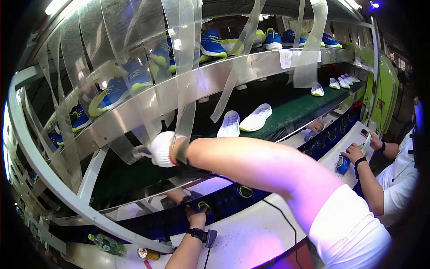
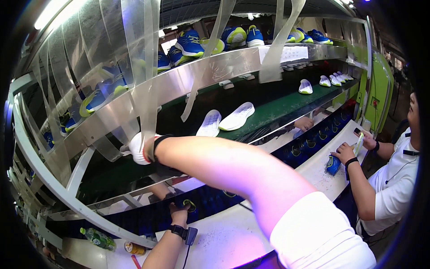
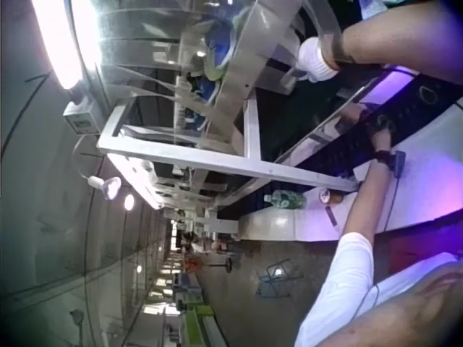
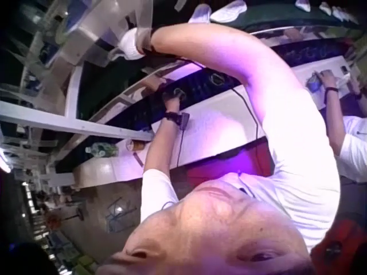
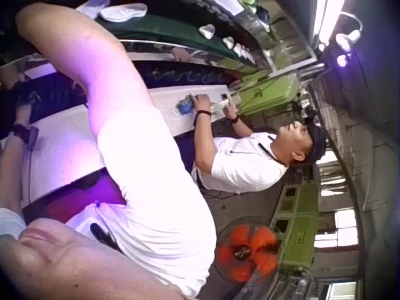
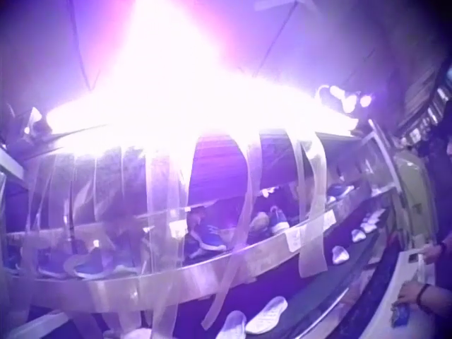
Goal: Applying adhesive and inspecting shoe components on an assembly line.
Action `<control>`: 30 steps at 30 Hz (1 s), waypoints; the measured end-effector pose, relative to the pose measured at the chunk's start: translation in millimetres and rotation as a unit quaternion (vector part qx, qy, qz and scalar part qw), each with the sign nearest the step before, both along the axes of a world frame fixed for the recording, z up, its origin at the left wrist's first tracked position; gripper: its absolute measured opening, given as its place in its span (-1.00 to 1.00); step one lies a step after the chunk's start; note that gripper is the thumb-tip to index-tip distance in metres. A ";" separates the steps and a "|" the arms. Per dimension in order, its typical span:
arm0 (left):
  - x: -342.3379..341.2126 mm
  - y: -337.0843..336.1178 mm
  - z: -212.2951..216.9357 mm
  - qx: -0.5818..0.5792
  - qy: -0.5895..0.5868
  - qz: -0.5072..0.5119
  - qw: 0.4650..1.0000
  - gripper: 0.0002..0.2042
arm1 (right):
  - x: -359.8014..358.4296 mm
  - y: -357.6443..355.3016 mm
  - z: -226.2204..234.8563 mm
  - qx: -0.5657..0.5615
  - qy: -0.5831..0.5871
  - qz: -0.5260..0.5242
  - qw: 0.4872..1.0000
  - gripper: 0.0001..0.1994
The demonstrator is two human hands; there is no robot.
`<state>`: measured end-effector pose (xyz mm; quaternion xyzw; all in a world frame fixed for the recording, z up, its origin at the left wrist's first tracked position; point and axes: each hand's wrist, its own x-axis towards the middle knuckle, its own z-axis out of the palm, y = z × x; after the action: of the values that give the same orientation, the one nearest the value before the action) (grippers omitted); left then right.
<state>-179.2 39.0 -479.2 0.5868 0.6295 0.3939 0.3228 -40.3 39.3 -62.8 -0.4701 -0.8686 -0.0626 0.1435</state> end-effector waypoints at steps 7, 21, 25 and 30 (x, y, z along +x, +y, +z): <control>61.3 43.8 -32.8 -0.075 0.260 -0.082 0.959 0.01 | 16.4 148.3 -94.6 -0.009 -0.457 -0.369 0.809 -0.70; -9.6 -222.7 124.6 -0.379 -0.334 -0.250 0.826 -0.59 | 198.6 -28.4 29.9 -0.082 -0.114 -0.188 0.972 -0.68; -33.3 -265.8 66.5 -0.036 -0.085 -0.312 0.946 -0.55 | 153.4 -11.5 12.7 -0.048 -0.201 -0.223 0.953 -0.59; -21.5 -303.3 81.4 0.225 0.147 -0.287 0.919 -0.34 | 143.9 28.0 -29.3 -0.074 -0.227 -0.202 0.950 -0.68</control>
<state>-200.6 -264.3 -397.7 0.8507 0.3692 0.3254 0.1850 103.7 67.3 -92.1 -0.6184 -0.7674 -0.1303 -0.1081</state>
